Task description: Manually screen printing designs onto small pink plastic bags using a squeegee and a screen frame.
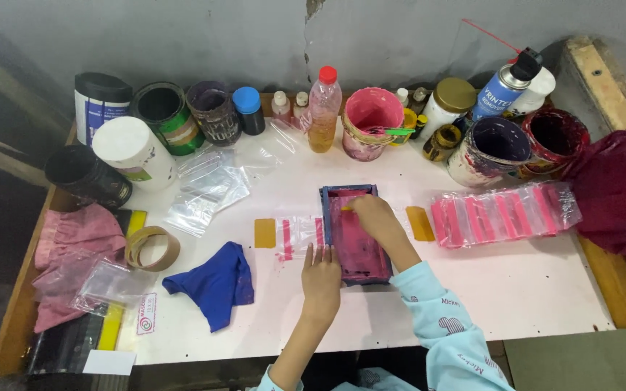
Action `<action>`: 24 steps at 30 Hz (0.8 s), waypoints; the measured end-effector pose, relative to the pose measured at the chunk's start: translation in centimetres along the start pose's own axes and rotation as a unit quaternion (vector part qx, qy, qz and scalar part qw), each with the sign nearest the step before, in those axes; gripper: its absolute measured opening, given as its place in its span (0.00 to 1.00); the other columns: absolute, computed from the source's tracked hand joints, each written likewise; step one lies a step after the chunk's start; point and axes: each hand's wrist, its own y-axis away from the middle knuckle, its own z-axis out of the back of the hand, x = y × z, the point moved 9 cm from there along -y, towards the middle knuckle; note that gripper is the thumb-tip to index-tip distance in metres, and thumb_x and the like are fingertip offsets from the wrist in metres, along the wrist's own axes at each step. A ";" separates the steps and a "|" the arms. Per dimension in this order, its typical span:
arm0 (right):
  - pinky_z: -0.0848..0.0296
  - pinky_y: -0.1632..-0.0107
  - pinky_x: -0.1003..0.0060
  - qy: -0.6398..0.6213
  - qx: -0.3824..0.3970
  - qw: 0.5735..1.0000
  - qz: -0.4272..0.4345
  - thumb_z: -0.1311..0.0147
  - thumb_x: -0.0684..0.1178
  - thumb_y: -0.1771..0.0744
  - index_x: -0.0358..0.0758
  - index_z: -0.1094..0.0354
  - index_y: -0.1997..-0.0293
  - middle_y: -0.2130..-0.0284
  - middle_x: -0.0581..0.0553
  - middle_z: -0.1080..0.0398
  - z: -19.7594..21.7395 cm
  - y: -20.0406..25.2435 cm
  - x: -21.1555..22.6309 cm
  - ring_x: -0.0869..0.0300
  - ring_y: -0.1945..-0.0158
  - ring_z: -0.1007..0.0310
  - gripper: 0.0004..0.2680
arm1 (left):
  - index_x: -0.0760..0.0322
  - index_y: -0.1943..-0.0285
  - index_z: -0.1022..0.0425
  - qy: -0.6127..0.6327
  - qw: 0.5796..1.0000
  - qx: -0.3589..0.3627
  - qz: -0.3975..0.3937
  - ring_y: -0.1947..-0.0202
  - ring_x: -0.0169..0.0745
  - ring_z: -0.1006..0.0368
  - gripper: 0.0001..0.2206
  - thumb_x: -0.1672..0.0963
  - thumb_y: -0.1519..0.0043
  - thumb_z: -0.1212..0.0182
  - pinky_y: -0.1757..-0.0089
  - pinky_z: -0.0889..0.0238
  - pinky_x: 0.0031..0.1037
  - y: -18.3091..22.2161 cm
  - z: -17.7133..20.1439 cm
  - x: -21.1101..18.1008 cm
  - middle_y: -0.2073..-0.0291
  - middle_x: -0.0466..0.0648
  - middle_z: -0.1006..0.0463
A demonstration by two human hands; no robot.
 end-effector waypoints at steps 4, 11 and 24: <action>0.21 0.52 0.53 0.008 0.016 1.000 -0.017 0.55 0.42 0.32 0.47 0.22 0.55 0.66 0.41 0.22 -1.3 -0.3 -0.3 0.47 0.56 0.19 0.10 | 0.67 0.34 0.30 -0.033 0.999 -0.012 0.008 0.36 0.47 0.32 0.39 0.50 0.54 0.20 0.30 0.68 0.45 -1.0 -1.7 -0.2 0.42 0.52 0.22; 0.21 0.55 0.55 0.015 -0.032 0.999 -0.009 0.56 0.42 0.32 0.49 0.24 0.52 0.65 0.46 0.23 0.7 2.5 1.8 0.50 0.58 0.19 0.11 | 0.70 0.37 0.28 -0.007 0.999 -0.028 0.016 0.38 0.52 0.29 0.32 0.55 0.52 0.24 0.31 0.68 0.48 -1.4 -1.5 -0.2 0.45 0.55 0.21; 0.30 0.42 0.61 0.034 -0.203 0.979 -0.016 0.56 0.42 0.31 0.47 0.29 0.44 0.56 0.48 0.26 -5.0 9.9 4.3 0.54 0.49 0.26 0.11 | 0.69 0.33 0.32 -0.028 0.999 -0.007 0.019 0.34 0.55 0.35 0.27 0.58 0.43 0.37 0.31 0.73 0.55 -1.2 -2.1 -0.2 0.41 0.54 0.24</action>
